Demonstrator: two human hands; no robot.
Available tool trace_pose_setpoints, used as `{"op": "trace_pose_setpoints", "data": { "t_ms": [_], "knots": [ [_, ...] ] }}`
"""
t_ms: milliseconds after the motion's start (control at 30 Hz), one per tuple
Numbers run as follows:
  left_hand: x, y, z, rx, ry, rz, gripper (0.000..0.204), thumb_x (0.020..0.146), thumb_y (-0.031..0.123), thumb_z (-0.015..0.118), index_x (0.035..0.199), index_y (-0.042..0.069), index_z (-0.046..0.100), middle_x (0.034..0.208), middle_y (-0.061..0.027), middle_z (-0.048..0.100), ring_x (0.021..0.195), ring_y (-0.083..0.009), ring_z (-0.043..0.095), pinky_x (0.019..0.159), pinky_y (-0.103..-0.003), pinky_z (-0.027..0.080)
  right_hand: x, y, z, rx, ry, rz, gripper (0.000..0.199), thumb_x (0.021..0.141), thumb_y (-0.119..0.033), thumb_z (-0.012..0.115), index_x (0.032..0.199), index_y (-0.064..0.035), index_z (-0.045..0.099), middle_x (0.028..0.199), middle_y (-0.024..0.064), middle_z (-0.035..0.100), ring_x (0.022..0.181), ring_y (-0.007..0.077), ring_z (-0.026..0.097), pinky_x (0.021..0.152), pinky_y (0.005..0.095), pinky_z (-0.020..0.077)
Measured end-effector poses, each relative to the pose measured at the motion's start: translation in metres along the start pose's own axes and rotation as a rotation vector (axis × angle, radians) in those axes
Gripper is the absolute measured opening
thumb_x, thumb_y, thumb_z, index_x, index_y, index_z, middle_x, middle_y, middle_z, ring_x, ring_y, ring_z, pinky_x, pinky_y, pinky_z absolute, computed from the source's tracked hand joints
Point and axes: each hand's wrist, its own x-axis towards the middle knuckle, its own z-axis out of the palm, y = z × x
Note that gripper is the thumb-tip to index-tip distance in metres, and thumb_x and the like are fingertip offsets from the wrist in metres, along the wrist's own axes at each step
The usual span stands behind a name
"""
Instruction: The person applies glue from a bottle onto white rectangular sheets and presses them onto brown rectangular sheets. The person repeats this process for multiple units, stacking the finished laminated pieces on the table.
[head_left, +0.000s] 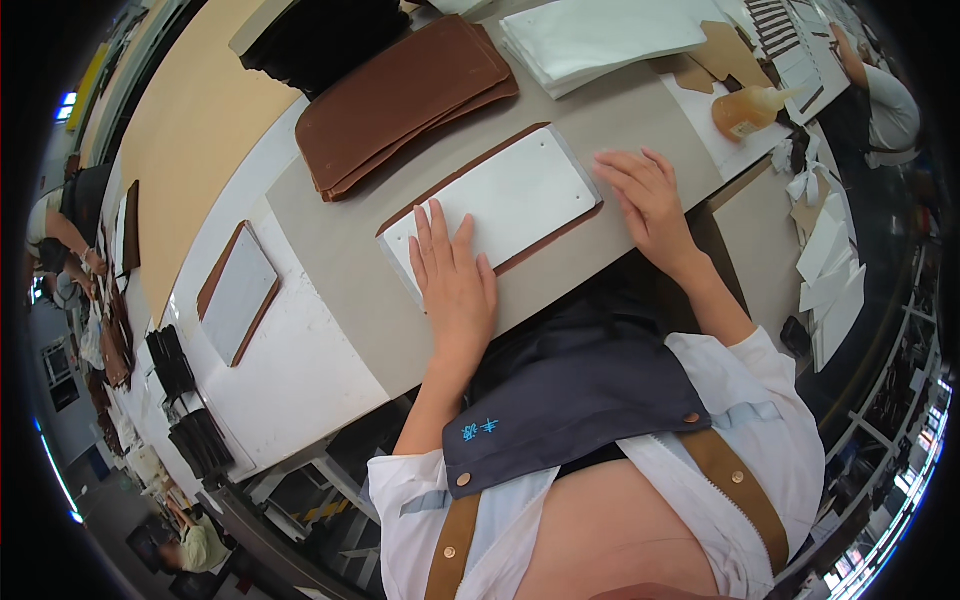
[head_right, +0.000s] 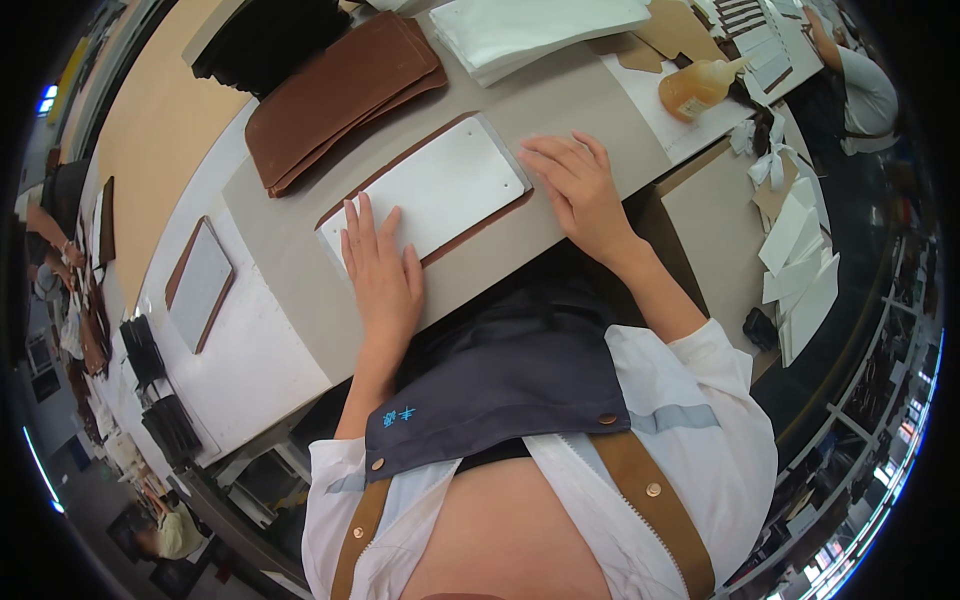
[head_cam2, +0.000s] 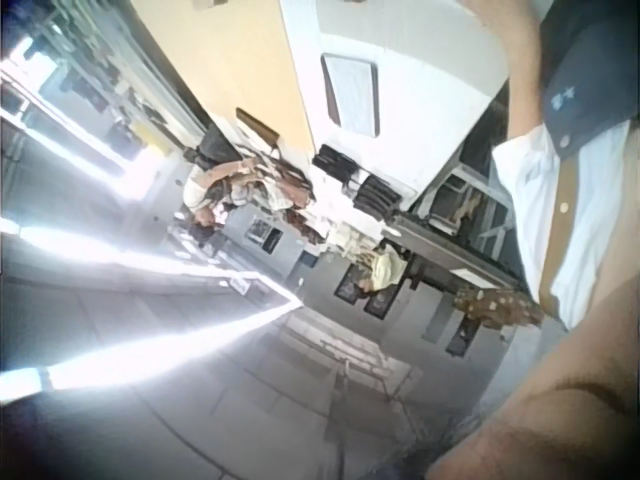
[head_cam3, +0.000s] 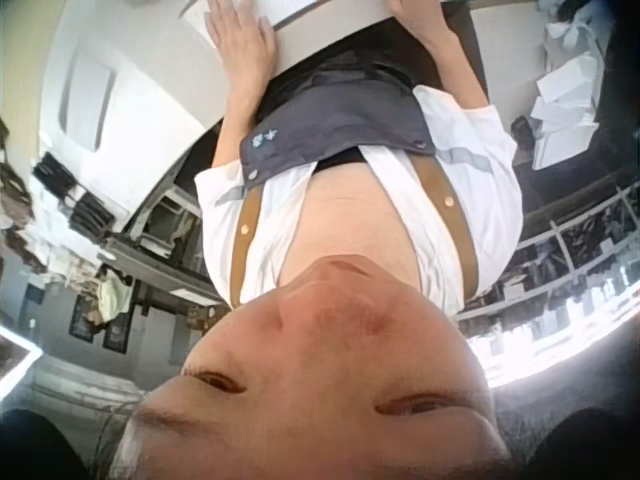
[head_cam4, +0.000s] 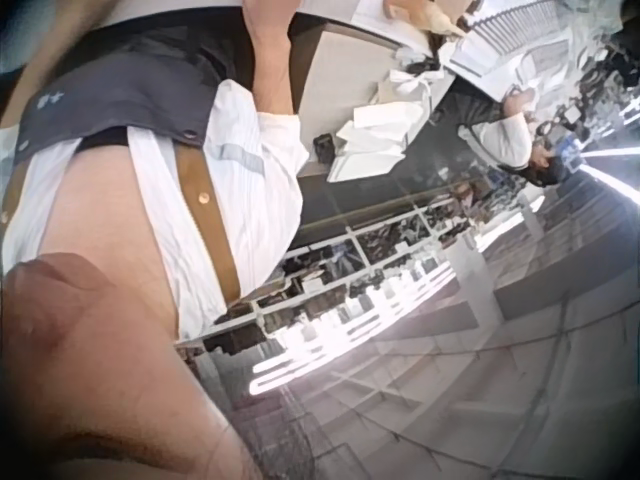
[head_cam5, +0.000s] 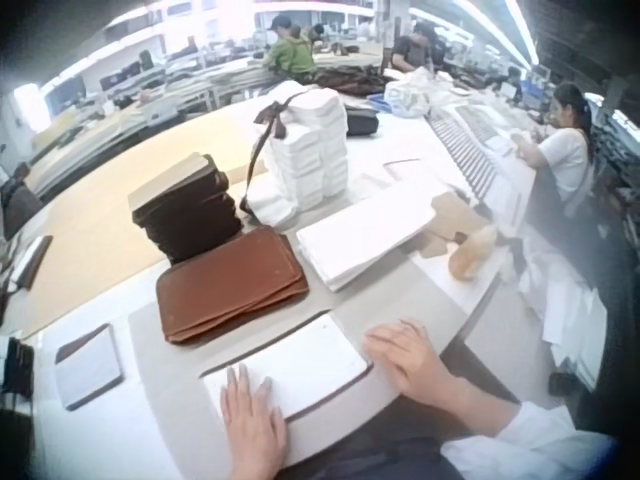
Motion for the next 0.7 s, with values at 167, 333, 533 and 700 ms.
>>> {"op": "trace_pose_setpoints", "data": {
  "t_ms": [167,333,533,700],
  "knots": [
    [0.012,0.014,0.010,0.035,-0.042,0.037,0.060,0.096,0.033,0.063,0.150,0.013,0.045,0.161,-0.0205,0.027,0.151,-0.0427,0.017,0.120,-0.058,0.014,-0.013,-0.005,-0.001,-0.036,-0.061,-0.034,0.048,0.079,0.010,0.053,0.121,-0.0080,0.066,0.129,0.0095,0.062,0.126,0.0263,0.055,0.115,0.0469,0.0306],
    [0.011,0.016,0.014,0.121,-0.038,0.019,0.062,0.096,0.039,0.062,0.151,0.016,0.045,0.163,-0.0187,0.026,0.151,-0.0434,0.016,0.118,-0.063,0.013,-0.018,-0.002,0.002,-0.027,-0.052,-0.019,0.049,0.079,0.011,0.051,0.120,-0.0093,0.068,0.128,0.0099,0.062,0.126,0.0262,0.055,0.115,0.0476,0.0308],
    [0.010,0.017,0.017,0.159,-0.037,0.013,0.063,0.095,0.040,0.062,0.152,0.017,0.044,0.163,-0.0169,0.025,0.151,-0.0432,0.016,0.116,-0.067,0.014,-0.023,0.000,0.005,-0.015,-0.045,-0.007,0.050,0.080,0.010,0.049,0.121,-0.0114,0.069,0.128,0.0099,0.062,0.124,0.0265,0.056,0.115,0.0474,0.0310],
    [0.010,0.017,0.017,0.180,-0.054,0.007,0.064,0.096,0.040,0.061,0.153,0.017,0.043,0.164,-0.0167,0.024,0.152,-0.0430,0.014,0.115,-0.068,0.013,-0.027,0.001,0.008,-0.009,-0.054,-0.004,0.054,0.078,0.011,0.048,0.123,-0.0108,0.069,0.132,0.0104,0.060,0.126,0.0286,0.054,0.116,0.0486,0.0293]
  ]
}}
